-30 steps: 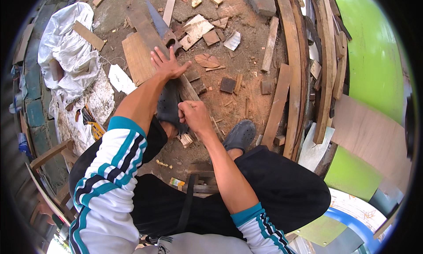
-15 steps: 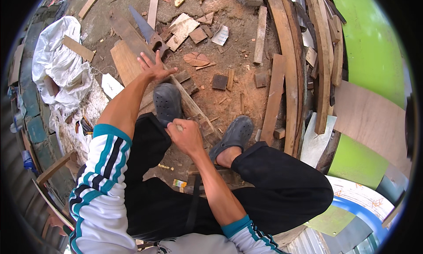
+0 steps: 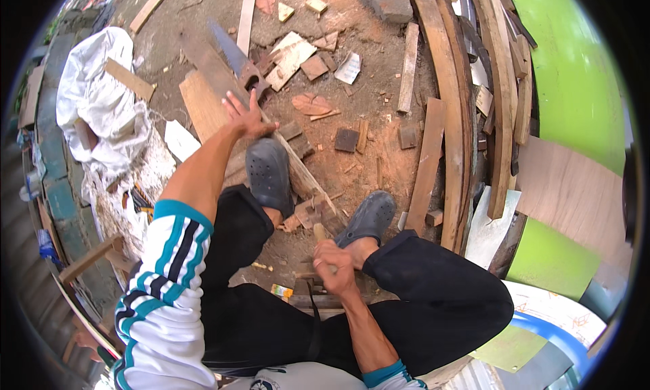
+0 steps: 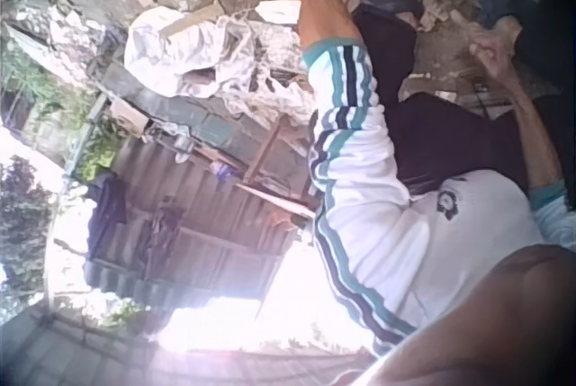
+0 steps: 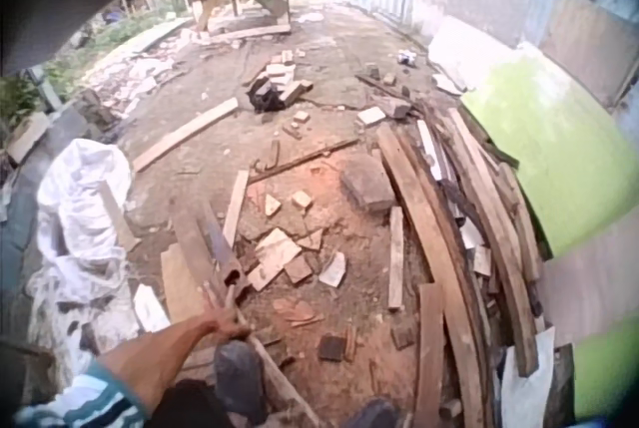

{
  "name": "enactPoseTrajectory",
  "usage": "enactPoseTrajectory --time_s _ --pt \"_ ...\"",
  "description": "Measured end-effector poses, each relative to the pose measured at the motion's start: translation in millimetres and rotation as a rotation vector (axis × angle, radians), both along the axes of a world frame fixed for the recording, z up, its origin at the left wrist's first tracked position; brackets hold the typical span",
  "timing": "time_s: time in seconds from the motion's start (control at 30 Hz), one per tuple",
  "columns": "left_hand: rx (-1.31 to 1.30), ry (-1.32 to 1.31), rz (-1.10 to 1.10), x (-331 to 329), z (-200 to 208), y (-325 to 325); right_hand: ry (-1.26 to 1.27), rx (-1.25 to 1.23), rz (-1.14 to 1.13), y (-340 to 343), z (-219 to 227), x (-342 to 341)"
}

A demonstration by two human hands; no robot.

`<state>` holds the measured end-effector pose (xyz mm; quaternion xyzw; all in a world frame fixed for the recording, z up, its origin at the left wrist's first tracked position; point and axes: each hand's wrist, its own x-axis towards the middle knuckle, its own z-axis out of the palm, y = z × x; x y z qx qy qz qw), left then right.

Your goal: The person sits on the ground and uses a hammer to repeatedly strike a long wooden plank, breaking it into smaller pieces. The person repositions the wood and continues hammering until the plank is fragmented.

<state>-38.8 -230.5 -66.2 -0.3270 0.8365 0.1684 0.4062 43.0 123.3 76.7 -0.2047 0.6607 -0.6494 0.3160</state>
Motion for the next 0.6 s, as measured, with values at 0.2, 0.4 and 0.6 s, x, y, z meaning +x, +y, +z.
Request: enactPoseTrajectory --time_s 0.2,0.4,0.6 --pt "-0.109 0.115 0.061 5.3 7.4 7.9 -0.025 -0.053 -0.021 12.2 -6.1 12.8" --pt "-0.308 0.622 0.089 32.9 27.7 43.7 -0.154 -0.19 -0.119 18.2 -17.6 11.3" --pt "-0.121 1.073 0.099 73.7 61.4 120.8 -0.018 -0.073 -0.041 13.0 -13.8 26.0"
